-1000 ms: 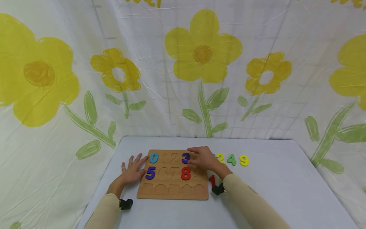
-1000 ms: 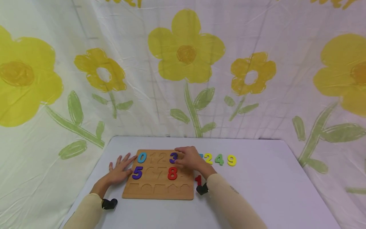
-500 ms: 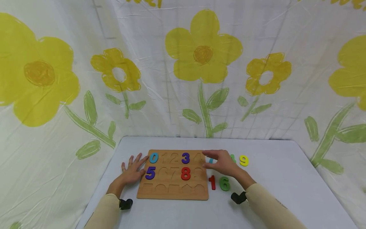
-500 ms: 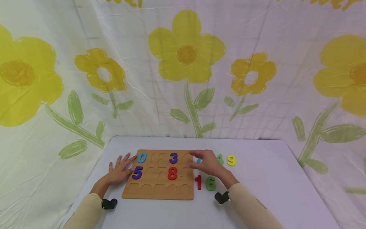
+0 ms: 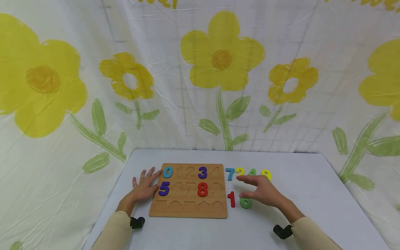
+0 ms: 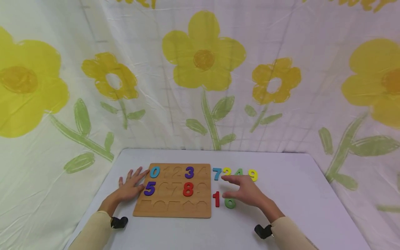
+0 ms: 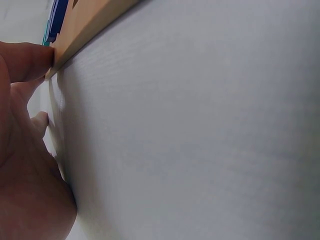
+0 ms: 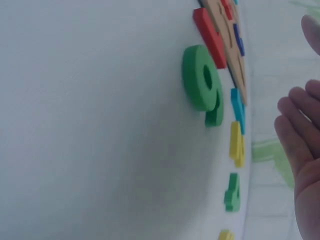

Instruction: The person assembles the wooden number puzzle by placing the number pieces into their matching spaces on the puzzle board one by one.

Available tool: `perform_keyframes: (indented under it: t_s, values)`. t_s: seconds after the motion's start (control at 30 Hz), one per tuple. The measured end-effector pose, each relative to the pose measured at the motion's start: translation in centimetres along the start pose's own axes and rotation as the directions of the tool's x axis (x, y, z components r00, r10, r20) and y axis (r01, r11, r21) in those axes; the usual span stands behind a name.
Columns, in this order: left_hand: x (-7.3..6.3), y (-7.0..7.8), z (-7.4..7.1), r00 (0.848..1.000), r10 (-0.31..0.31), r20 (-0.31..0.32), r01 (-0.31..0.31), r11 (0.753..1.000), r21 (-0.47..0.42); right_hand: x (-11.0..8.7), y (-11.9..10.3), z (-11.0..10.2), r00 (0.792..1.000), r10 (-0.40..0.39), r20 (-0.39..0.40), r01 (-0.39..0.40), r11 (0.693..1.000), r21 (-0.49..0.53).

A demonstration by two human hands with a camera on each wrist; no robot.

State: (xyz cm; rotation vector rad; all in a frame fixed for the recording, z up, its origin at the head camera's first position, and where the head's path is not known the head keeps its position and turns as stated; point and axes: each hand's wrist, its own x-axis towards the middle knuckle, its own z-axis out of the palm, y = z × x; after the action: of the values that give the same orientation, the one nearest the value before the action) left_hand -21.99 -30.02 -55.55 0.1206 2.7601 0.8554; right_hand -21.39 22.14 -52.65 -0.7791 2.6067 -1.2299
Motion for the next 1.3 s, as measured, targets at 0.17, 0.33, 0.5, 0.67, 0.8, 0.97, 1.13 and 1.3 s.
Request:
perform_keyframes:
  t_s: [0.17, 0.33, 0.5, 0.67, 0.8, 0.97, 1.13, 1.3]
  values:
    - [0.0, 0.0, 0.0, 1.000, 0.003, -0.002, -0.003, 1.000, 0.000, -1.6, 1.0, -0.4, 0.999, 0.035, 0.004, -0.035, 0.999, -0.012]
    - [0.0, 0.0, 0.0, 1.000, 0.002, -0.007, -0.002, 1.000, 0.004, -2.8, 1.7, -0.8, 0.997, 0.075, 0.012, -0.075, 0.997, -0.027]
    - [0.0, 0.1, -0.1, 1.000, 0.004, -0.008, -0.004, 1.000, -0.002, -3.7, 2.0, -0.7, 0.994, 0.103, 0.023, -0.102, 0.994, -0.024]
    - [-0.1, 0.1, -0.1, 1.000, 0.003, -0.007, -0.003, 1.000, -0.001, -4.2, 2.4, -0.2, 0.992, 0.115, 0.042, -0.115, 0.993, -0.018]
    - [-0.1, 0.1, 0.0, 1.000, 0.004, -0.009, -0.004, 1.000, 0.003, -4.2, 2.8, 0.3, 0.993, 0.108, 0.044, -0.107, 0.994, -0.038]
    - [-0.2, 0.2, -0.1, 1.000, 0.003, -0.007, -0.003, 1.000, 0.004, -4.0, 3.2, 0.8, 0.996, 0.082, 0.041, -0.078, 0.993, -0.085]
    - [-0.1, -0.2, 0.1, 0.999, 0.025, -0.026, -0.025, 0.999, -0.020, -3.8, 3.4, 1.3, 0.998, 0.053, 0.035, -0.047, 0.990, -0.132]
    - [0.5, -1.4, 0.9, 0.996, 0.057, -0.062, -0.057, 0.998, 0.003, -3.5, 3.4, 1.5, 0.999, 0.019, 0.035, -0.012, 0.983, -0.182]
